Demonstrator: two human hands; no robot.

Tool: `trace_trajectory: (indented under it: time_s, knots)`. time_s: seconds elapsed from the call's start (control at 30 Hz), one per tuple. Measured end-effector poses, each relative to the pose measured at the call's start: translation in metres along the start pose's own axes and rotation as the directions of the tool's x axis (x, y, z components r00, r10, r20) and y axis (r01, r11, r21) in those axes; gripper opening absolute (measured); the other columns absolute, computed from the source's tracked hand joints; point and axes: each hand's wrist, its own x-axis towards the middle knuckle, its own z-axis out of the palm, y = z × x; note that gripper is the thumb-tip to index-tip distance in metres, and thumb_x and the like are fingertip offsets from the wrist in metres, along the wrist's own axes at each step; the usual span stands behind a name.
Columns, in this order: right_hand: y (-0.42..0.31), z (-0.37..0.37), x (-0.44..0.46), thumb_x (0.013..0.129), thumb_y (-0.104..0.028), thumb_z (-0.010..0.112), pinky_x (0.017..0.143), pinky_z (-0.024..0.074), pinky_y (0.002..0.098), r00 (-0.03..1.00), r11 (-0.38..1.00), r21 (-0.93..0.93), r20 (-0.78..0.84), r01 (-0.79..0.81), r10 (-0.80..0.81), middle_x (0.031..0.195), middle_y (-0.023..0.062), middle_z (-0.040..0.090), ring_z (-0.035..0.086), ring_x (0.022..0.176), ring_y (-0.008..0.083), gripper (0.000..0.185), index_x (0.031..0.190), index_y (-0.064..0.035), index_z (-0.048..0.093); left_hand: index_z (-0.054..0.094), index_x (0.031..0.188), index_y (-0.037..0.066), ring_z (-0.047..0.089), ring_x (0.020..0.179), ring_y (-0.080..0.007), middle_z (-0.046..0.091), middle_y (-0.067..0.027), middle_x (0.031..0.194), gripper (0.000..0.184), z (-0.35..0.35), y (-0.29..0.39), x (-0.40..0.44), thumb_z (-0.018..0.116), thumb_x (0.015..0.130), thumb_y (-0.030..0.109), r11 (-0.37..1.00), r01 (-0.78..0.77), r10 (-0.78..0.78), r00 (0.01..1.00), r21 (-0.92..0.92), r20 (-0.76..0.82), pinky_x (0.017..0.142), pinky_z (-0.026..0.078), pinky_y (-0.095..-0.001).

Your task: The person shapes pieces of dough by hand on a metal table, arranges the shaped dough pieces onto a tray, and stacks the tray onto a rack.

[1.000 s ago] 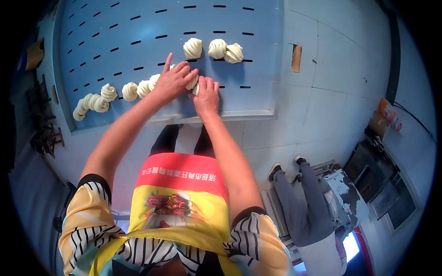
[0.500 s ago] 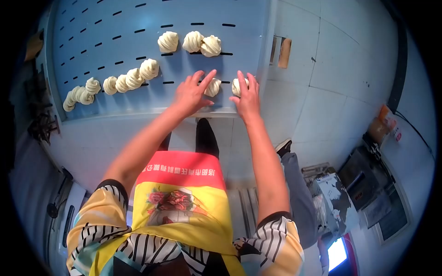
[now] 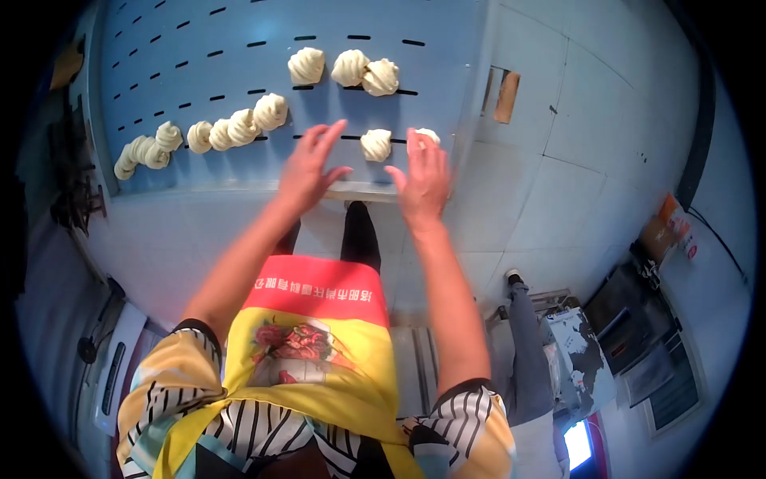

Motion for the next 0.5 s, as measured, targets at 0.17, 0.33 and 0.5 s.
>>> trace_trajectory:
  time_s: [0.17, 0.33, 0.5]
  knots:
    - [-0.019, 0.060, 0.009, 0.065, -0.009, 0.079, 0.079, 0.0503, 0.0406, 0.991, 0.991, 0.084, 0.094, -0.108, 0.100, 0.117, 0.0092, 0.051, 0.055, 0.103, 0.0316, 0.067, 0.126, -0.0125, 0.051, 0.050, 0.131, 0.013, 0.058, 0.095, -0.0275, 0.051, -0.0102, 0.120, 0.060, -0.051, -0.058, -0.037, 0.073, 0.075, 0.009, 0.996, 0.094, -0.094, 0.995, 0.000, -0.036, 0.080, 0.051, -0.0348]
    - [-0.019, 0.071, 0.014, 0.066, -0.008, 0.078, 0.077, 0.0508, 0.0404, 0.993, 0.995, 0.044, 0.074, -0.095, 0.091, 0.112, 0.0104, 0.051, 0.058, 0.096, 0.0305, 0.058, 0.120, -0.0127, 0.055, 0.052, 0.128, 0.011, 0.058, 0.096, -0.0269, 0.052, -0.0095, 0.120, 0.056, -0.085, -0.093, -0.041, 0.072, 0.076, 0.007, 0.998, 0.018, -0.013, 0.996, 0.065, -0.084, 0.081, 0.050, -0.0348]
    - [-0.083, 0.033, 0.028, 0.064, -0.023, 0.082, 0.078, 0.0519, 0.0410, 0.977, 0.960, -0.211, 0.071, -0.183, 0.202, 0.124, 0.0104, 0.046, 0.057, 0.102, 0.0303, 0.080, 0.135, -0.0195, 0.044, 0.041, 0.140, 0.024, 0.037, 0.128, -0.0304, 0.043, -0.0080, 0.134, 0.081, -0.113, -0.112, -0.030, 0.079, 0.069, 0.022, 0.938, 0.069, -0.028, 0.992, 0.339, -0.125, 0.104, 0.030, -0.0470]
